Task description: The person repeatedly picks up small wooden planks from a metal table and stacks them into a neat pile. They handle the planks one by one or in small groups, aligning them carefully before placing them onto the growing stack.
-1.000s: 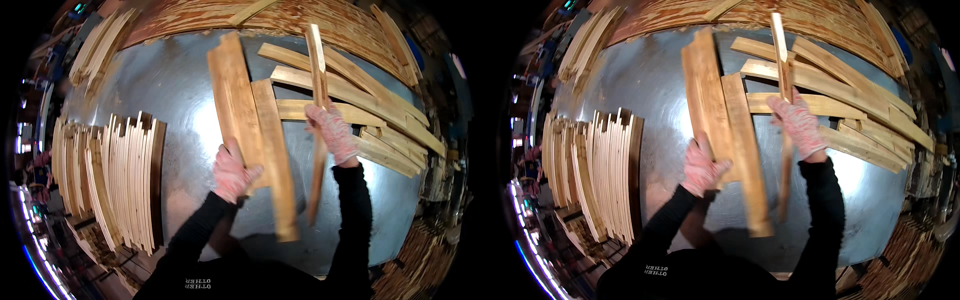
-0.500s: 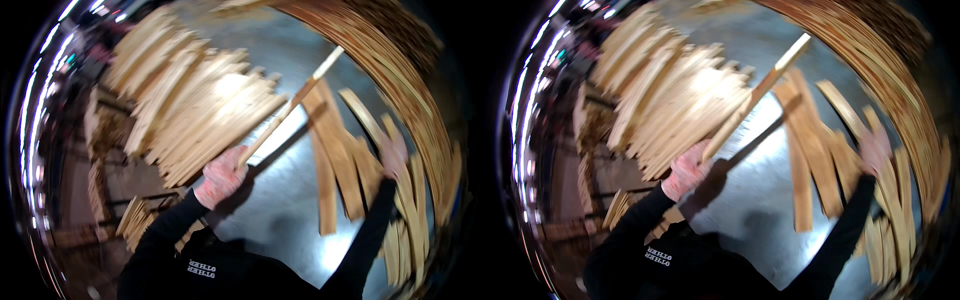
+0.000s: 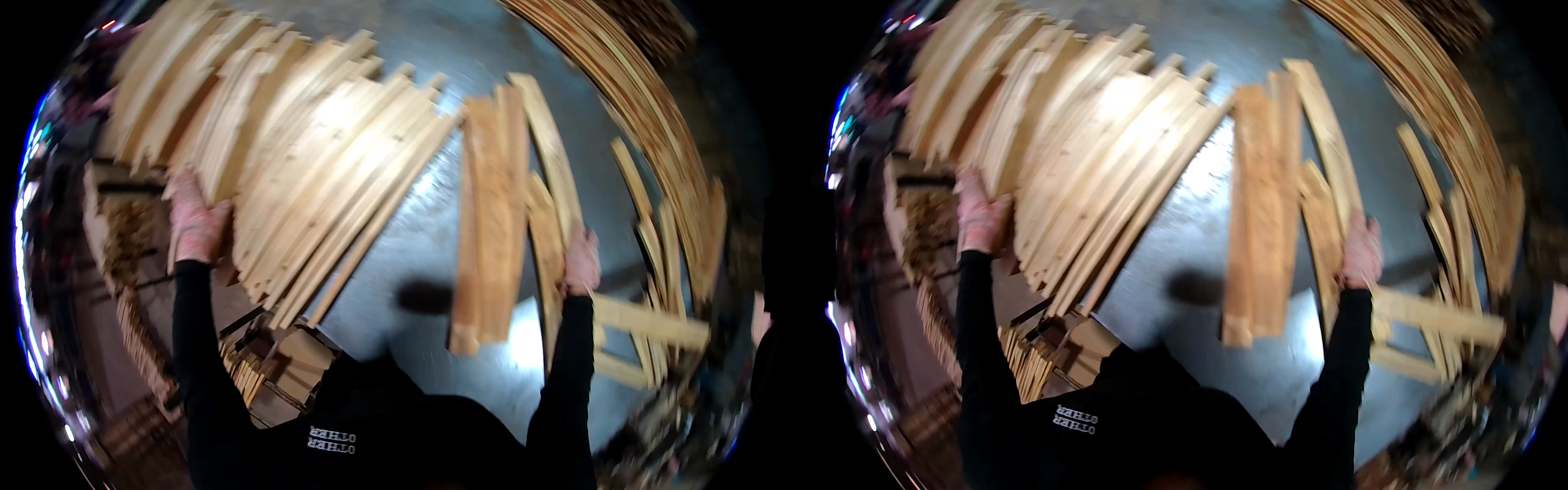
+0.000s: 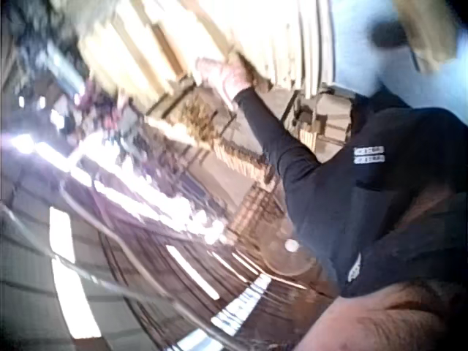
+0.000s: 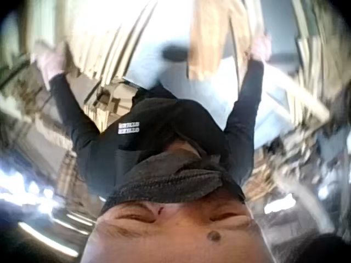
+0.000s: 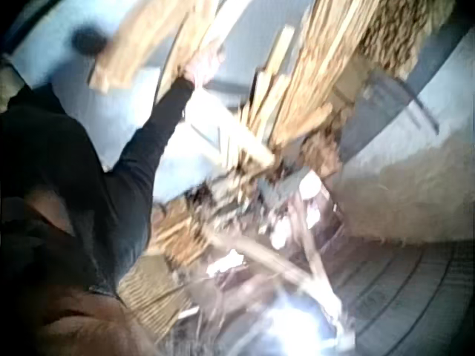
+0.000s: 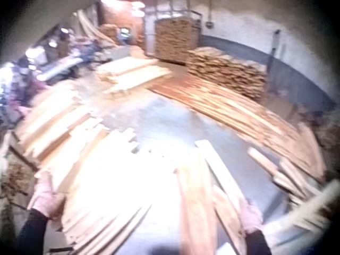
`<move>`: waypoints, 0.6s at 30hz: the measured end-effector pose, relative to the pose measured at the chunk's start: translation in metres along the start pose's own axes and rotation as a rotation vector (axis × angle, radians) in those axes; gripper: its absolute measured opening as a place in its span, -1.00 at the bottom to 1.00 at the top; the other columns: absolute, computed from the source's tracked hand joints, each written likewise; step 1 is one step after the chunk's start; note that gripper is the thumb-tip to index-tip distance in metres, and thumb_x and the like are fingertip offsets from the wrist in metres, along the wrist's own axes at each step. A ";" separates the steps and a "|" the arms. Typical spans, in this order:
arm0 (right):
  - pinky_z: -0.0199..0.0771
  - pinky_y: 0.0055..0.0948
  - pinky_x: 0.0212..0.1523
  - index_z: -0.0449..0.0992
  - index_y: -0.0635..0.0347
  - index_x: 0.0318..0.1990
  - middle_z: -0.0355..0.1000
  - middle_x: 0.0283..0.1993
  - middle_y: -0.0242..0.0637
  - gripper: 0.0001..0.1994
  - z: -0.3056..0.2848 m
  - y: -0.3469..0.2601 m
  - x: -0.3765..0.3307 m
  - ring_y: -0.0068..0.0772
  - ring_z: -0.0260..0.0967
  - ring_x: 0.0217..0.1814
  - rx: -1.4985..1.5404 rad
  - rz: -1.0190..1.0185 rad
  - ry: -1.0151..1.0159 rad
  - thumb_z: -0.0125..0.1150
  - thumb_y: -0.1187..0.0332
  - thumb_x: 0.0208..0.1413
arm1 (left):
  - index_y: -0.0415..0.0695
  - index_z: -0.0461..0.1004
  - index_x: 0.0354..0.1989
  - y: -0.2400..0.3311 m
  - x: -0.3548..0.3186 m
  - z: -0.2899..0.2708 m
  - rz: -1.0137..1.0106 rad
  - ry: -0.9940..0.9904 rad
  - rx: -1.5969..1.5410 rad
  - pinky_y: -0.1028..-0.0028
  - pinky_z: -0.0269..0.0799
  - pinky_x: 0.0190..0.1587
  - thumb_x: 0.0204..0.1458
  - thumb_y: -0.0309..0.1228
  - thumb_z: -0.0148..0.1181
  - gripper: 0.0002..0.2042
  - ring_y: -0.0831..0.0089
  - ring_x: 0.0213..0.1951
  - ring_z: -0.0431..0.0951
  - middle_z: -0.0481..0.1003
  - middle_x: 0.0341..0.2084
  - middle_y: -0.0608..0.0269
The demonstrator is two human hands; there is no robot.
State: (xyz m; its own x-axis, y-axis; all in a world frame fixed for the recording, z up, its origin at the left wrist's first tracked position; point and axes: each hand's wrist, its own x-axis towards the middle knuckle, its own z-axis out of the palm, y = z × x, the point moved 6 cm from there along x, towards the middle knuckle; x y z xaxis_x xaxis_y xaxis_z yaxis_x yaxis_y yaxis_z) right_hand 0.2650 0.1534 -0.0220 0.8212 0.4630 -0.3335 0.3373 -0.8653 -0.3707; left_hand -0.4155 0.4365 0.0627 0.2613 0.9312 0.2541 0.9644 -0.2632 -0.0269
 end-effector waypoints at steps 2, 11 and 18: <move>0.23 -0.12 0.36 0.30 0.09 0.36 0.26 0.37 0.15 -0.28 -0.002 0.033 0.004 0.14 0.22 0.40 -0.097 -0.042 0.092 -0.01 -0.23 0.23 | -0.26 -0.03 0.48 -0.007 0.002 0.020 -0.112 -0.153 0.146 0.11 0.13 0.41 -0.04 -0.18 0.42 -0.03 -0.16 0.39 0.17 0.15 0.38 -0.30; 0.24 -0.08 0.37 0.05 0.16 0.48 0.24 0.38 0.07 -0.02 -0.010 0.103 -0.064 0.15 0.18 0.40 -0.308 -0.186 0.060 0.35 -0.14 0.02 | -0.37 0.13 0.41 0.317 -0.145 -0.021 0.522 -0.470 -0.888 0.28 0.34 0.31 0.00 -0.30 0.40 -0.18 0.05 0.31 0.36 0.31 0.29 -0.17; 0.32 -0.03 0.27 0.18 0.22 0.39 0.36 0.23 0.08 -0.27 0.016 0.043 -0.190 0.17 0.29 0.29 -0.270 -0.375 0.129 0.27 0.08 0.13 | -0.41 -0.01 0.41 0.465 -0.181 0.026 0.128 -0.544 -0.515 0.03 -0.13 0.43 -0.14 0.05 0.40 0.08 -0.23 0.39 0.03 0.07 0.31 -0.52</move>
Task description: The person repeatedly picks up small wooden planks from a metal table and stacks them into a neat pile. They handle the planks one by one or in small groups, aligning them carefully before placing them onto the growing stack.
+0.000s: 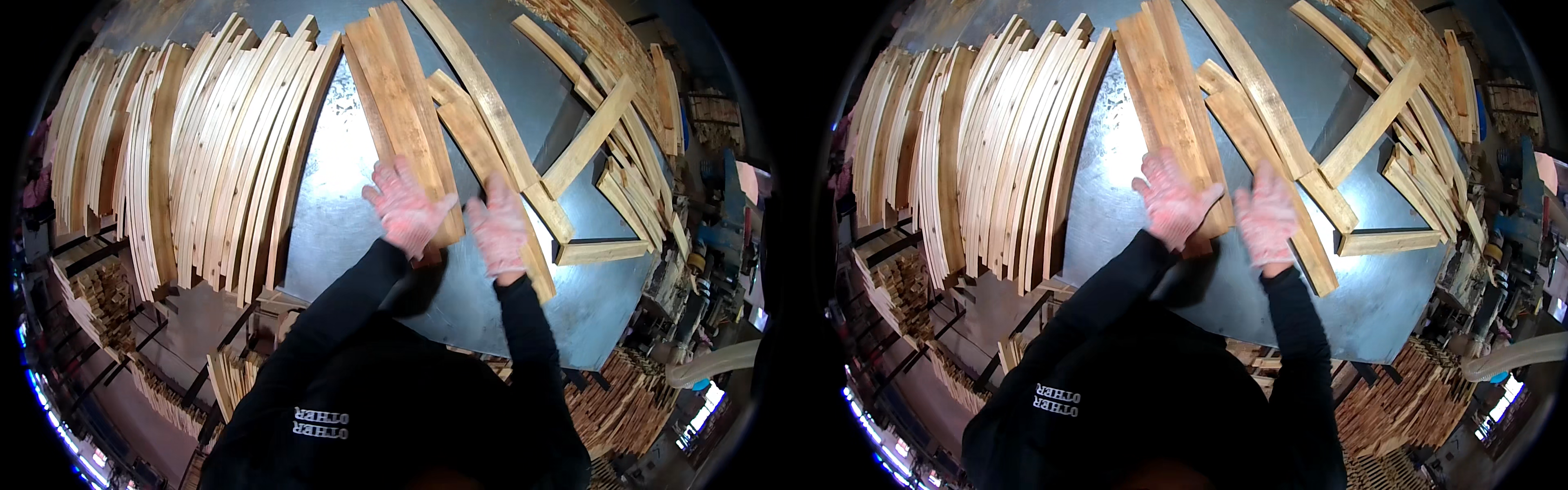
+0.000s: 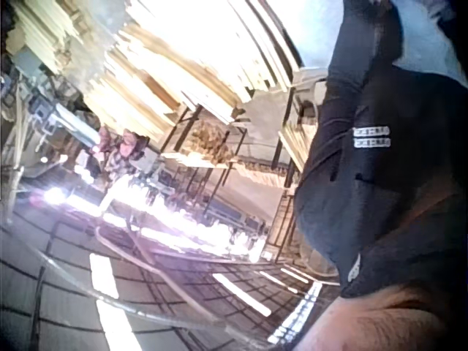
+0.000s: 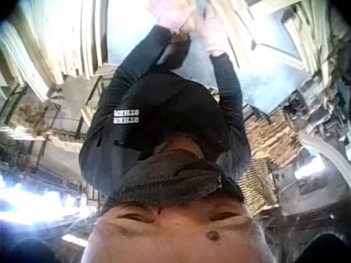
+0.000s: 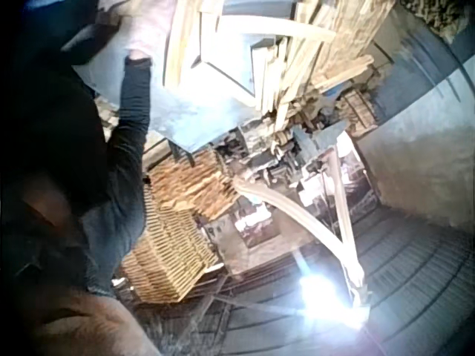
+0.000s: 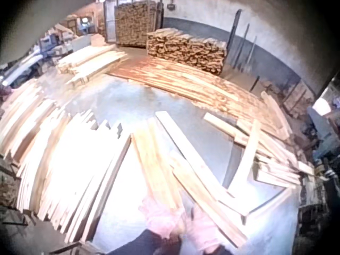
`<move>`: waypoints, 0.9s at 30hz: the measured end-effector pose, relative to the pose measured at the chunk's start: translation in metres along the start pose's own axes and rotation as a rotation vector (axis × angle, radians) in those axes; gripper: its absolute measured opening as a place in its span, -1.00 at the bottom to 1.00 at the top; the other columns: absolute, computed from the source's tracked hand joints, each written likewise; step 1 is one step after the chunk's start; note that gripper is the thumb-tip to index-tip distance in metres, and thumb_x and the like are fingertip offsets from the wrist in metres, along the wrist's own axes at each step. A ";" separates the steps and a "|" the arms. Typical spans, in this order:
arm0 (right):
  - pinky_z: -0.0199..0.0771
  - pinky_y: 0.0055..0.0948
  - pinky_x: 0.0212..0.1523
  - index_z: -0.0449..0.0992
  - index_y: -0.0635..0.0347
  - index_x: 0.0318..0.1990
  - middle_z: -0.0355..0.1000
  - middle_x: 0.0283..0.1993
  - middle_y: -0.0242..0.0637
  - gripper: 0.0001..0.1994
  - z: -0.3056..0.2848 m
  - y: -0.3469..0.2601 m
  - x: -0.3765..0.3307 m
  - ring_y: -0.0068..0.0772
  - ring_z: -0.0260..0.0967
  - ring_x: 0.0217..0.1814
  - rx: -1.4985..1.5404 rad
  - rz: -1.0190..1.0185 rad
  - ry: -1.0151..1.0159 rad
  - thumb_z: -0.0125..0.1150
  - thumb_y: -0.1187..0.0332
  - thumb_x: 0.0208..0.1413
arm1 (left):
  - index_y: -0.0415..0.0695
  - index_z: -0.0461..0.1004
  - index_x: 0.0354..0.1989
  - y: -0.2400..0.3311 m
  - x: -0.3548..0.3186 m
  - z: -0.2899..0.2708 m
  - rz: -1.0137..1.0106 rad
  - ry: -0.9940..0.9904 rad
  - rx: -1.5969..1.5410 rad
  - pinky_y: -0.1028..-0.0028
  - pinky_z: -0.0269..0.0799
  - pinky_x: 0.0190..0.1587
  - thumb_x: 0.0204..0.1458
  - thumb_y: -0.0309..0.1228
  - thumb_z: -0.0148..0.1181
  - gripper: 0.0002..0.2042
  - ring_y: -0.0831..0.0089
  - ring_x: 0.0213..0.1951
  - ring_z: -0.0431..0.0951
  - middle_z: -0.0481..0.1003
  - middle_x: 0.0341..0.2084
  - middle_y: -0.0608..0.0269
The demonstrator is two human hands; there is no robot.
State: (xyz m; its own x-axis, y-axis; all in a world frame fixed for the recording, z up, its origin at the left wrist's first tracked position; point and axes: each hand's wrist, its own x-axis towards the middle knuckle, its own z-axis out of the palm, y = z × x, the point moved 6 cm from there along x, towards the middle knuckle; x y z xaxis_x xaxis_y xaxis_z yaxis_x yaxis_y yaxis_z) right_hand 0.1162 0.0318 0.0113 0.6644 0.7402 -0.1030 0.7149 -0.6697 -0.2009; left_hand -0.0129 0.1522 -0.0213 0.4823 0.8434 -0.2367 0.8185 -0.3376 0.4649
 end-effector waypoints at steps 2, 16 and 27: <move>0.31 -0.02 0.29 0.19 0.22 0.41 0.36 0.24 0.08 -0.28 0.047 0.003 -0.032 0.17 0.29 0.30 0.126 0.044 -0.074 0.25 0.09 0.15 | -0.42 -0.05 0.42 0.007 0.011 0.010 -0.055 -0.022 0.036 0.01 -0.19 0.44 -0.17 0.05 0.42 0.11 -0.28 0.40 -0.06 0.00 0.33 -0.57; 0.41 -0.15 0.20 0.31 0.17 0.35 0.30 0.35 0.03 -0.27 0.034 -0.060 -0.043 0.00 0.33 0.32 0.267 -0.039 -0.196 0.38 0.12 0.02 | -0.50 0.18 0.24 -0.076 -0.002 -0.081 -0.172 -0.616 -2.109 0.37 0.55 -0.05 -0.12 -0.34 0.38 -0.23 0.20 -0.19 0.53 0.39 -0.17 0.01; 0.46 -0.19 0.11 0.11 0.14 0.46 0.34 0.22 0.02 -0.19 0.069 -0.063 -0.063 -0.07 0.37 0.19 0.711 0.062 -0.103 0.36 0.22 0.08 | -0.19 0.07 0.46 -0.094 -0.026 -0.114 0.020 -0.282 -1.654 0.59 0.58 -0.22 0.06 -0.05 0.39 -0.11 0.50 -0.25 0.54 0.47 -0.13 0.15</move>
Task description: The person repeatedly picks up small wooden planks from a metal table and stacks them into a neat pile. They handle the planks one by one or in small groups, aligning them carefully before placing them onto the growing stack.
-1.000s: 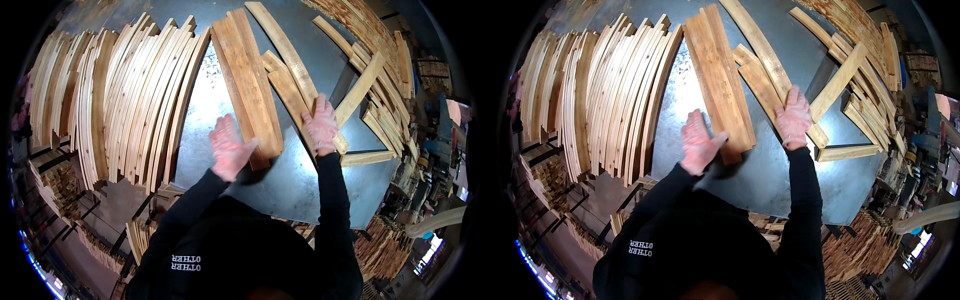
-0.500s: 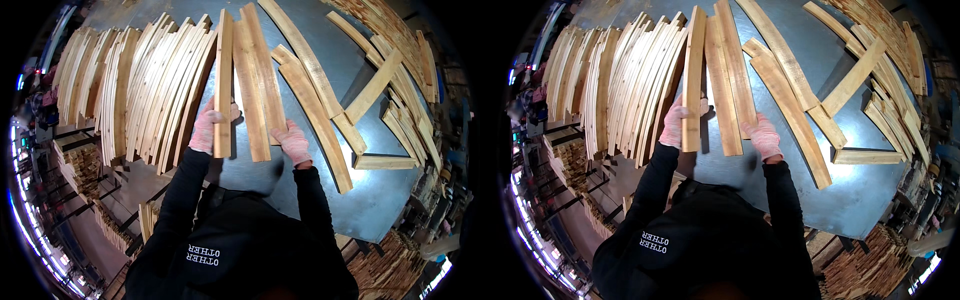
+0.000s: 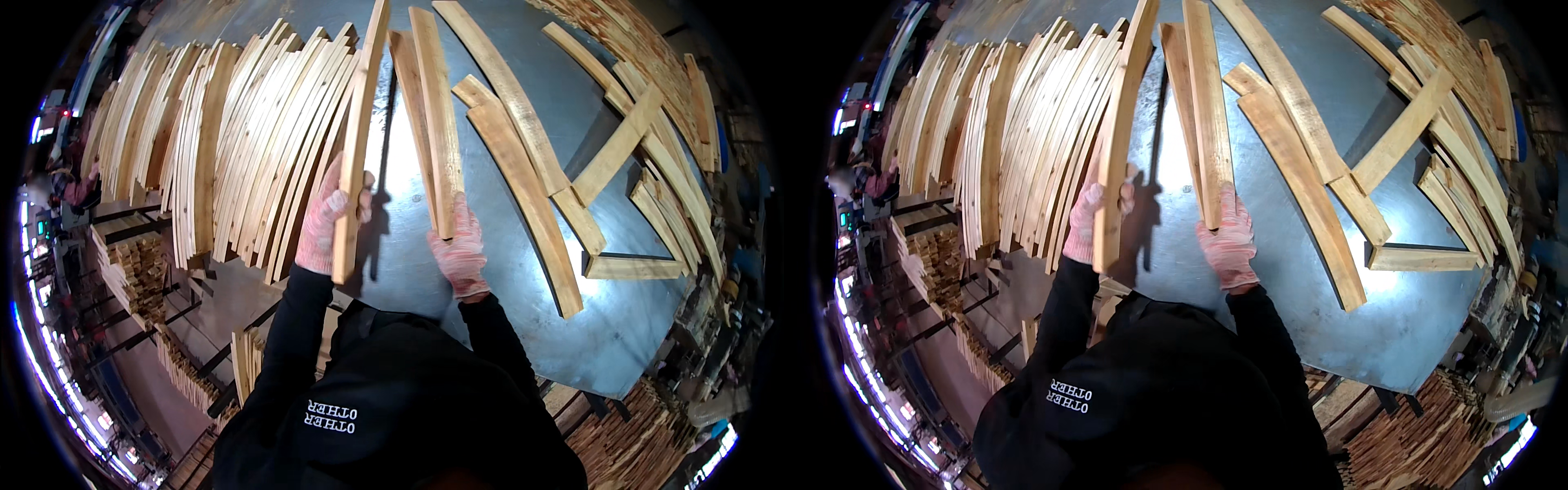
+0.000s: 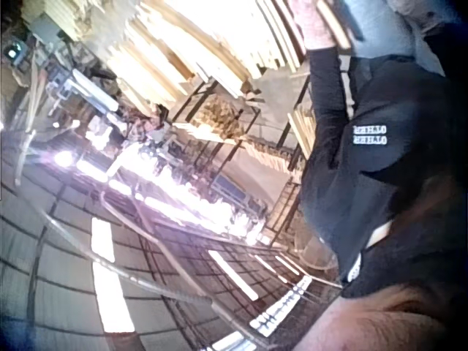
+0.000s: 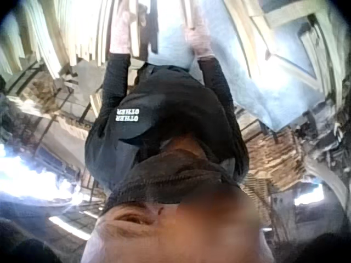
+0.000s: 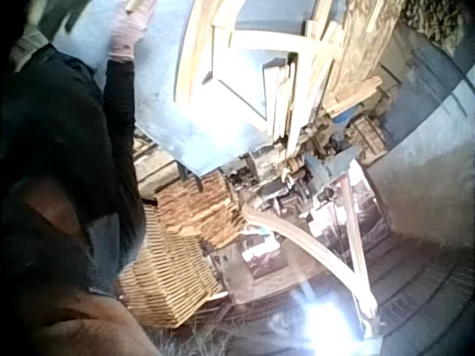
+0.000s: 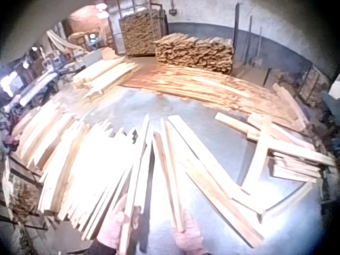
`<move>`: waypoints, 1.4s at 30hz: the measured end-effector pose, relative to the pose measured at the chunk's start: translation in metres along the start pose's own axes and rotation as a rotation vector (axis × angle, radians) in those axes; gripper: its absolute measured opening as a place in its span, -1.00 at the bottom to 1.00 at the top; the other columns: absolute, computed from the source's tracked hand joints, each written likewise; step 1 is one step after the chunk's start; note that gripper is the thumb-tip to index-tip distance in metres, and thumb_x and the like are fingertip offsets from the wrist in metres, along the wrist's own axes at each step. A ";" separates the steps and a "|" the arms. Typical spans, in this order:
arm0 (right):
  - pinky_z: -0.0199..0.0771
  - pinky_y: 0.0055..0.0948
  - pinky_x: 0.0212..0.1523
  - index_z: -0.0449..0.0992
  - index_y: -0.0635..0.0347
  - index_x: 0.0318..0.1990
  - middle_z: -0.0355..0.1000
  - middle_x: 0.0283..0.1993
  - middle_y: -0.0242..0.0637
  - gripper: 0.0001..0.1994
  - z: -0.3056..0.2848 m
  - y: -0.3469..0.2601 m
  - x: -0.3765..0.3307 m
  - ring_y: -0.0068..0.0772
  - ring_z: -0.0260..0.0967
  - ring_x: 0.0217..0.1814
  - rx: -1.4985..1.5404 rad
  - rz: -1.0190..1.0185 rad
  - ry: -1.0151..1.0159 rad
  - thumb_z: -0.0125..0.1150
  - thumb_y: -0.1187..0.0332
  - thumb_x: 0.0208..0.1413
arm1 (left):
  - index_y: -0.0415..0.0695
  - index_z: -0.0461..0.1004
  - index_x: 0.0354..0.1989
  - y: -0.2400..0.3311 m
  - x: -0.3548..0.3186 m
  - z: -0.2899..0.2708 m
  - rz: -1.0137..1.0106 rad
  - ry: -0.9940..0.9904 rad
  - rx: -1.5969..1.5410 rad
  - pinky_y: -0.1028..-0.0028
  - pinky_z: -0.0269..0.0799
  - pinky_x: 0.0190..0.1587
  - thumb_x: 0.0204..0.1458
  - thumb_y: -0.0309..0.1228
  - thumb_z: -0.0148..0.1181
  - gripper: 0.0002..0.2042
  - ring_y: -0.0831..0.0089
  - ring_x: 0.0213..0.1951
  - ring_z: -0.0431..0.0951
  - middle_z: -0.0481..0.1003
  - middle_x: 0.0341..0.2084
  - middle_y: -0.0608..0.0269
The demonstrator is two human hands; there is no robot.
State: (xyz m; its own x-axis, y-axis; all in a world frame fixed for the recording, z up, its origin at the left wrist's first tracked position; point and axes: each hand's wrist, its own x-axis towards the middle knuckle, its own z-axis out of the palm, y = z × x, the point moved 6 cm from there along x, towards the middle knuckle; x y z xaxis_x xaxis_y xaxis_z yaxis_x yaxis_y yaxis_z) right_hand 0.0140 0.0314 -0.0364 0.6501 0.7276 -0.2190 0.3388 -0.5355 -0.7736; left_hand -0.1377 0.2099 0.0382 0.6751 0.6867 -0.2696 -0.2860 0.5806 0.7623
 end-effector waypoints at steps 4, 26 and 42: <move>0.55 -0.44 -0.11 0.19 0.25 0.42 0.48 -0.01 -0.18 -0.37 -0.014 0.019 -0.004 -0.42 0.48 -0.07 1.044 0.319 -0.244 0.19 0.33 0.22 | -0.30 0.23 0.35 -0.043 -0.025 -0.010 -0.189 0.223 0.357 0.49 0.53 -0.08 0.06 -0.16 0.43 -0.23 0.54 -0.15 0.55 0.52 -0.07 0.18; 0.45 -0.01 0.08 -0.01 0.20 0.50 0.38 0.13 0.03 -0.06 -0.151 0.094 0.014 0.10 0.41 0.11 -0.675 0.106 0.045 0.28 -0.08 0.09 | -0.22 0.50 0.04 -0.126 0.017 -0.013 -0.334 0.266 0.887 0.39 0.50 -0.20 0.10 -0.04 0.29 -0.49 0.36 -0.28 0.62 0.61 -0.31 0.13; 0.27 0.01 0.30 0.02 0.10 0.49 0.30 0.27 0.12 -0.01 -0.130 0.043 0.175 0.21 0.25 0.31 -0.731 -0.005 0.063 0.40 -0.07 -0.03 | -0.25 0.32 0.16 -0.129 0.026 0.017 -0.366 0.547 0.874 0.35 0.55 -0.14 -0.03 -0.33 0.41 -0.42 0.38 -0.20 0.59 0.58 -0.15 0.10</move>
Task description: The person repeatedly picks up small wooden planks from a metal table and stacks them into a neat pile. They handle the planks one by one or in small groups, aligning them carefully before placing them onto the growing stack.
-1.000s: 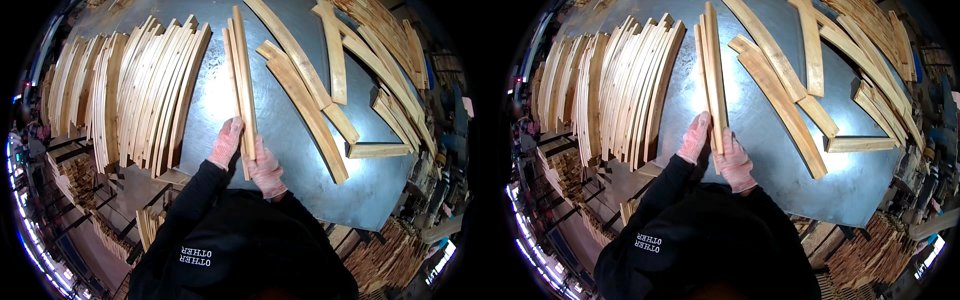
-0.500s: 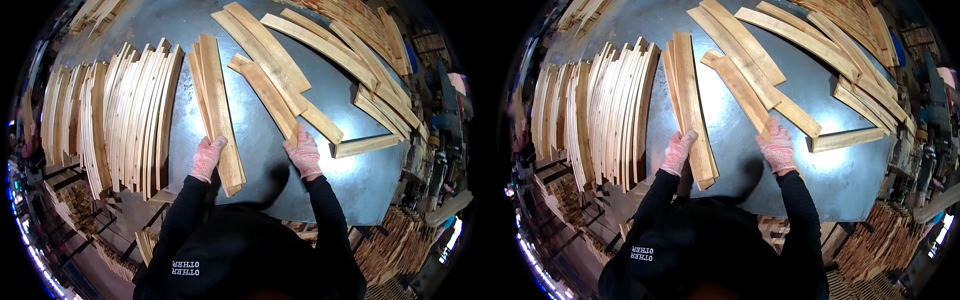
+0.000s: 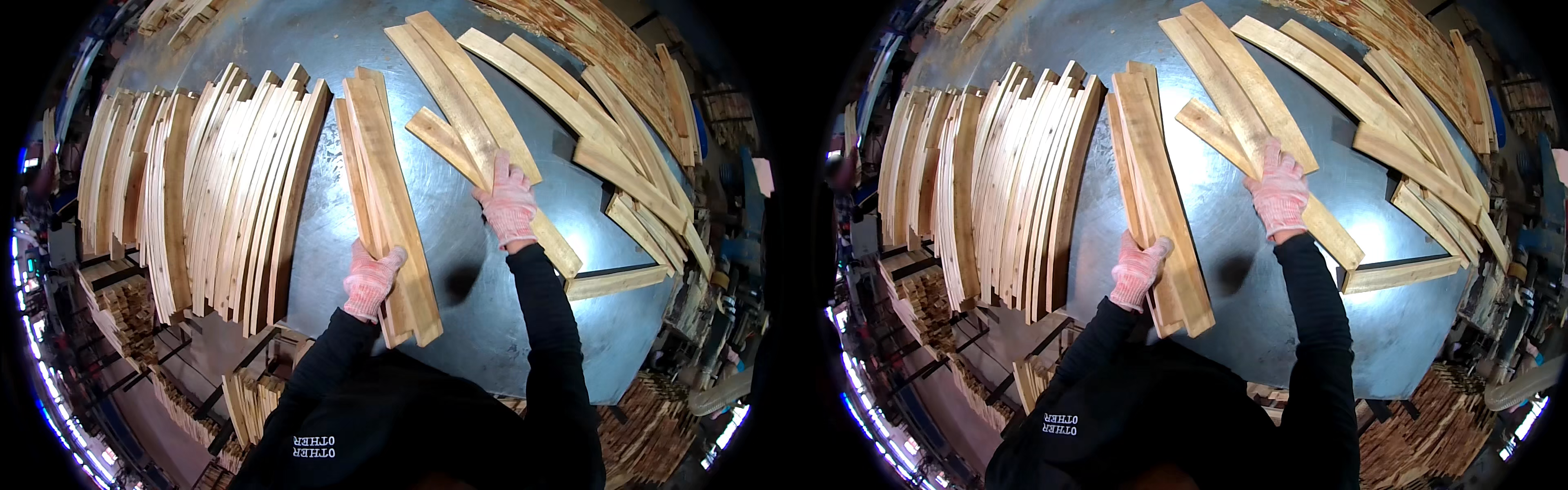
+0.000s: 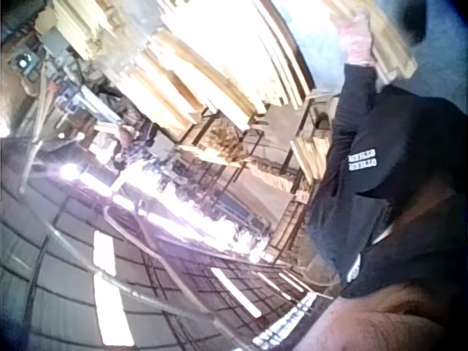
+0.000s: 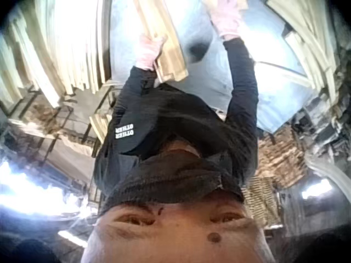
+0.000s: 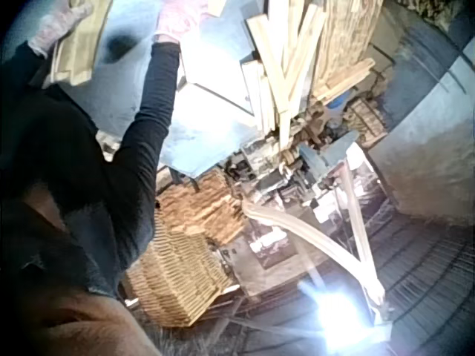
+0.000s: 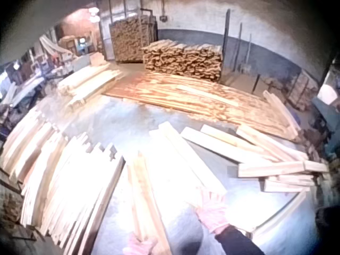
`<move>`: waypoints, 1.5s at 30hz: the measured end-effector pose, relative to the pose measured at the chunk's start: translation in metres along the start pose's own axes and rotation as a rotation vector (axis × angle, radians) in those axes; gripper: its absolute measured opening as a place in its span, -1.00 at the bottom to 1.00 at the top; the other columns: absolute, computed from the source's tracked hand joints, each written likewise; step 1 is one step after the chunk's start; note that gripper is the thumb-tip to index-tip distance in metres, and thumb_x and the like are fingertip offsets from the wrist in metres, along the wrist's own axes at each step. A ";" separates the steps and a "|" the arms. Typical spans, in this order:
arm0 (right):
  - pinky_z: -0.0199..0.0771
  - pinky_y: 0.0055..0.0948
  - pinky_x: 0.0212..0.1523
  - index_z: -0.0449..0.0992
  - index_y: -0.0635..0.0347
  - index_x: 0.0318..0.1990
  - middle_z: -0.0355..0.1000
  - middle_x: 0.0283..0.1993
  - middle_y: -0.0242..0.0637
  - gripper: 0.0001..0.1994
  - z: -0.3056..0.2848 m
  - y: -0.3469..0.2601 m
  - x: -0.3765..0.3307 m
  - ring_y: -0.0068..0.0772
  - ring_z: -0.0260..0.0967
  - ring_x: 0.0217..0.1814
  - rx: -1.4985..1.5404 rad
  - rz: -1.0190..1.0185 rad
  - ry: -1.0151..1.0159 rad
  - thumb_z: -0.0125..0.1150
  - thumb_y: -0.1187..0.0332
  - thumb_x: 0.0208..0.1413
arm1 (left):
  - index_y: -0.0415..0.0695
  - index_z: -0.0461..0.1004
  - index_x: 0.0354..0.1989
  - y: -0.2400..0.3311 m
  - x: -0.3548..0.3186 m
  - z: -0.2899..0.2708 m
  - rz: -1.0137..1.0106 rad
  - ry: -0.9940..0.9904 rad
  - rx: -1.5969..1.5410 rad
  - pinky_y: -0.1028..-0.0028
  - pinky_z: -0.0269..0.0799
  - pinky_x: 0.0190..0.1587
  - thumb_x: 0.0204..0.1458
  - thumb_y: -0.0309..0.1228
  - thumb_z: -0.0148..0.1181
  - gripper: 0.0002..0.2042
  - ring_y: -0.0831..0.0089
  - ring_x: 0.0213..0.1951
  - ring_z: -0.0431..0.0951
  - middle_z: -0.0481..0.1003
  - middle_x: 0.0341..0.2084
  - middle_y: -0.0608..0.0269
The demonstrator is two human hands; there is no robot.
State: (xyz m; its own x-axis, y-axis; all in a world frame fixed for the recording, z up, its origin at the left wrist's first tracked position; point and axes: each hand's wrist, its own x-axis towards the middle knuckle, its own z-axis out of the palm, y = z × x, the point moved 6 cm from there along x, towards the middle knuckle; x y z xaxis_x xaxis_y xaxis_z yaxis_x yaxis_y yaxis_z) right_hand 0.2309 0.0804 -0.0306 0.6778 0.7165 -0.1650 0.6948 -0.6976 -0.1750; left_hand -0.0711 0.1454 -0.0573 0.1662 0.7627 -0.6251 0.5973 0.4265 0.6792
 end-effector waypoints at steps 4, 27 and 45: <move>0.33 -0.03 0.25 0.06 0.07 0.47 0.30 0.25 0.10 -0.04 -0.012 0.030 0.007 0.18 0.28 0.27 -0.020 0.000 0.024 0.46 0.06 -0.06 | -0.24 0.32 0.17 -0.010 0.015 -0.022 0.057 -0.002 0.065 0.34 0.55 -0.12 -0.03 -0.30 0.42 -0.39 0.35 -0.19 0.61 0.58 -0.13 0.06; 0.63 -0.25 -0.04 0.32 0.35 0.28 0.54 -0.05 0.02 -0.13 -0.038 0.111 -0.038 -0.06 0.57 -0.08 1.490 0.275 -0.874 0.54 0.00 -0.11 | -0.11 -0.29 0.55 -0.005 0.008 -0.048 0.188 0.046 0.404 0.26 0.35 0.27 -0.14 -0.21 0.45 0.15 0.02 0.21 0.46 0.26 0.31 -0.21; 0.49 0.08 0.10 0.30 0.29 0.27 0.47 0.00 -0.01 -0.17 -0.023 0.038 -0.100 0.00 0.49 -0.01 2.200 0.255 -0.957 0.52 0.02 -0.09 | -0.14 -0.23 0.54 -0.011 -0.022 -0.088 0.214 0.133 0.828 0.00 0.39 0.17 -0.05 -0.12 0.39 0.07 -0.22 0.12 0.45 0.30 0.21 -0.32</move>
State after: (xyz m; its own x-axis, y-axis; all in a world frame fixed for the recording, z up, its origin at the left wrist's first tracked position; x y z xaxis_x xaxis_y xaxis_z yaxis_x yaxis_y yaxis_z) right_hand 0.1953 -0.0177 0.0018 -0.0151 0.8987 -0.4383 -0.9316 -0.1719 -0.3202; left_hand -0.1509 0.1663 -0.0172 0.2784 0.8586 -0.4304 0.9515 -0.1853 0.2457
